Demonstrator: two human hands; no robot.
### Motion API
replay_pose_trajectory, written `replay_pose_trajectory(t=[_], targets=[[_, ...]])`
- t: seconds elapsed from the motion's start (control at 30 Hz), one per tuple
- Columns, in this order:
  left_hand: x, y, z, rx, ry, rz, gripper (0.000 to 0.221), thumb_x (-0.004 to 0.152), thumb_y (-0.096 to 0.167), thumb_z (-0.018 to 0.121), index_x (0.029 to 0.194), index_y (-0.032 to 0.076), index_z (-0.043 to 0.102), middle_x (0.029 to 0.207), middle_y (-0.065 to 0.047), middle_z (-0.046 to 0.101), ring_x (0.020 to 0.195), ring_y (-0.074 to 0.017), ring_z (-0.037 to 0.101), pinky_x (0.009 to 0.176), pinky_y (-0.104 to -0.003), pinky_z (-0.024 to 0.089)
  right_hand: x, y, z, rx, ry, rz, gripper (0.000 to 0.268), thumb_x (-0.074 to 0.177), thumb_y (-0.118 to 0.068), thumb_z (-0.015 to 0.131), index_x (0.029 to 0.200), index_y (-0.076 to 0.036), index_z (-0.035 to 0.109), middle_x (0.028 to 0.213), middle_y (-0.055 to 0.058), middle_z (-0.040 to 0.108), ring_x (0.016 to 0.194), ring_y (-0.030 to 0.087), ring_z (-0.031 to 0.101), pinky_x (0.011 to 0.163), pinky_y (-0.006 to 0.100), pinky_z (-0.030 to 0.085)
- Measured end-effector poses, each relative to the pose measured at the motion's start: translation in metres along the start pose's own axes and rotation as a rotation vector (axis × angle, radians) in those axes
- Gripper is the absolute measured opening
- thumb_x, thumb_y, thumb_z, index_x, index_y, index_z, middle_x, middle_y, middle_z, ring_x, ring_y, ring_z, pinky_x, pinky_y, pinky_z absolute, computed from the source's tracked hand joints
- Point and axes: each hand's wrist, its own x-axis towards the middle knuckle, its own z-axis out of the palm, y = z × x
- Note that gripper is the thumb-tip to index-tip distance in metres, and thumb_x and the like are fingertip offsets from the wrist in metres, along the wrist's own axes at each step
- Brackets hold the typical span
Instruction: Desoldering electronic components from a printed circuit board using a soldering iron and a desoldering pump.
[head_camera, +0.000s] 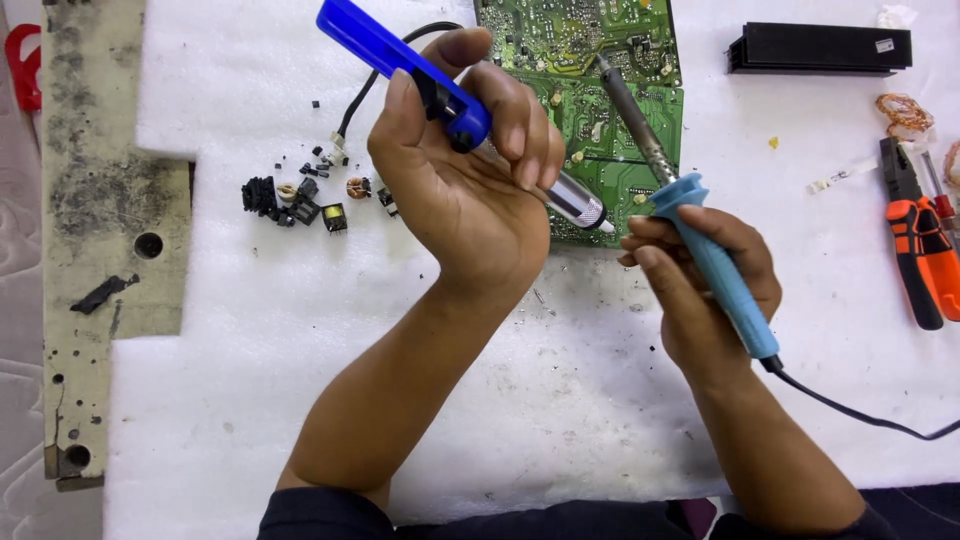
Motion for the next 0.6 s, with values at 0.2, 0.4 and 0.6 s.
replay_pose_trajectory(t=[0.2, 0.4, 0.6], targets=[[-0.005, 0.004, 0.005, -0.03, -0.03, 0.012, 0.045, 0.121, 0.041, 0.048, 0.127, 0.0, 0.064, 0.082, -0.01, 0.05, 0.06, -0.0208, 0.041, 0.056, -0.038, 0.035, 0.003, -0.005, 0.028, -0.037, 0.024, -0.012, 0.052, 0.102, 0.015, 0.076, 0.146, -0.003, 0.053, 0.126, 0.03, 0.074, 0.118, 0.029, 0.078, 0.102, 0.037, 0.072], [-0.007, 0.004, 0.004, -0.013, -0.032, 0.006, 0.045, 0.122, 0.042, 0.046, 0.129, 0.002, 0.064, 0.083, -0.008, 0.051, 0.061, -0.0197, 0.041, 0.058, -0.037, 0.036, 0.004, -0.002, 0.031, -0.066, 0.05, -0.047, 0.049, 0.104, 0.016, 0.076, 0.143, -0.003, 0.054, 0.117, 0.026, 0.073, 0.104, 0.027, 0.078, 0.093, 0.038, 0.074], [0.0, 0.008, 0.003, 0.007, -0.03, 0.025, 0.043, 0.122, 0.039, 0.045, 0.127, 0.001, 0.064, 0.082, -0.009, 0.05, 0.061, -0.0202, 0.04, 0.057, -0.037, 0.035, 0.001, 0.008, 0.018, -0.225, 0.023, -0.191, 0.047, 0.106, 0.015, 0.078, 0.142, 0.0, 0.053, 0.114, 0.026, 0.074, 0.103, 0.029, 0.08, 0.096, 0.038, 0.072]])
